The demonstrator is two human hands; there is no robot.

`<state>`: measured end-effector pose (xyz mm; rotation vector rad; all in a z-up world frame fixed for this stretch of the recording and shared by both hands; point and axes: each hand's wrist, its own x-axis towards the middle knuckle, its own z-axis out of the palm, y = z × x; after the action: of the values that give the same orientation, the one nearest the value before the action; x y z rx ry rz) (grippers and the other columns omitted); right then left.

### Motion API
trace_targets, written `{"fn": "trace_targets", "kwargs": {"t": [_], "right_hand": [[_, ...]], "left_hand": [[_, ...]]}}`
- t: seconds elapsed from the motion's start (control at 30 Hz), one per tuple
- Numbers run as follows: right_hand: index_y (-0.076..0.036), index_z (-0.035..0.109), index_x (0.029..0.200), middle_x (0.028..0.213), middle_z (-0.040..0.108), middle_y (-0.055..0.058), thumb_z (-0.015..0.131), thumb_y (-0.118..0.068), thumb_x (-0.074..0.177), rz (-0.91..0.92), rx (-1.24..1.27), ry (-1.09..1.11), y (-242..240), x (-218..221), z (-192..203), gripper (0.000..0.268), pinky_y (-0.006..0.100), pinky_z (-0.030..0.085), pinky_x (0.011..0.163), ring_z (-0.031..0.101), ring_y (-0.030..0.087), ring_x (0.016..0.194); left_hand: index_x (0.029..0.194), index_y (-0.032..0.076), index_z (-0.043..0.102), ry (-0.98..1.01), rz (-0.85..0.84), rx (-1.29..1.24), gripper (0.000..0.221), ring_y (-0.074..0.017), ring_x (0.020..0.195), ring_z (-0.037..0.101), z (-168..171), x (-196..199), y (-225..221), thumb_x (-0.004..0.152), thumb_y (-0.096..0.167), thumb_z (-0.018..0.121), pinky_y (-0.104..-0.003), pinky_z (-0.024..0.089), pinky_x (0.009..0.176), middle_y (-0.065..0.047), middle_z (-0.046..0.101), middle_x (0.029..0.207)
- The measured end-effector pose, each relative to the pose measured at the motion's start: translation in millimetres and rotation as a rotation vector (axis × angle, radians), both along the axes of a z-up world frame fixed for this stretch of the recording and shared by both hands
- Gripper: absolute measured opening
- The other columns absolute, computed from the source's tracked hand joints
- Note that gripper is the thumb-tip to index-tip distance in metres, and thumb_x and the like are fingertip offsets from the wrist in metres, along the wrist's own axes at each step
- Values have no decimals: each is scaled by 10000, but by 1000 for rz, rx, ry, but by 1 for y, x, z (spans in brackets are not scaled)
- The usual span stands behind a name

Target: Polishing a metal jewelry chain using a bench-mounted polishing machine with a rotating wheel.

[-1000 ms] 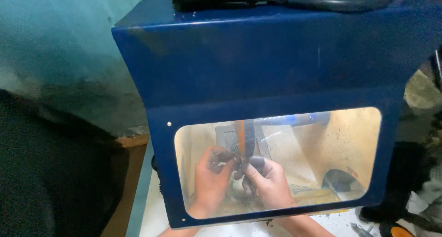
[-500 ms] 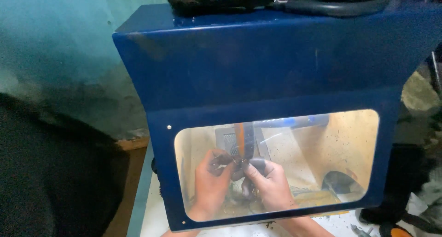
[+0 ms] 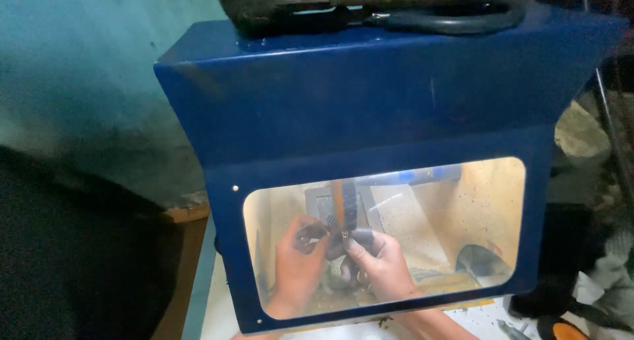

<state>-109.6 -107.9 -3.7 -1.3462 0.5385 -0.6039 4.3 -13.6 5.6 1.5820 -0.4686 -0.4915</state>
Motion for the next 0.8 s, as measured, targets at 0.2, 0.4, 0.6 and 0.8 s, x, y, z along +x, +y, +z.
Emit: {"fn": "trace_targets", "kwargs": {"t": [0.2, 0.4, 0.6, 0.8], "right_hand": [[76, 796, 937, 820, 848, 173, 684, -303, 888, -16, -8, 30, 7, -3, 13, 398, 274, 404, 398, 627, 191, 459], [75, 795, 874, 751, 829, 174, 686, -293, 898, -26, -41, 3, 9, -4, 13, 385, 306, 470, 454, 606, 196, 430], [78, 793, 947, 804, 833, 200, 665, -257, 919, 8, -11, -20, 9, -2, 13, 360, 299, 466, 477, 602, 204, 443], [76, 774, 1024, 851, 837, 189, 663, -194, 901, 48, -27, -76, 6, -3, 2, 317, 288, 460, 475, 613, 194, 459]], "left_hand": [[888, 139, 727, -31, 5, -33, 118, -169, 889, 738, -2, -1, 2, 827, 65, 796, -295, 634, 907, -18, 789, 872], [863, 129, 703, -7, -22, -43, 148, -182, 862, 741, 7, -3, 6, 816, 87, 836, -315, 654, 878, -31, 781, 854], [936, 139, 715, -14, -35, -41, 127, -199, 914, 765, 3, 2, 6, 849, 126, 806, -318, 640, 944, -38, 799, 915], [863, 130, 703, 41, -30, -102, 122, -185, 894, 727, 4, 0, 6, 831, 93, 815, -312, 590, 905, -32, 776, 858]]}}
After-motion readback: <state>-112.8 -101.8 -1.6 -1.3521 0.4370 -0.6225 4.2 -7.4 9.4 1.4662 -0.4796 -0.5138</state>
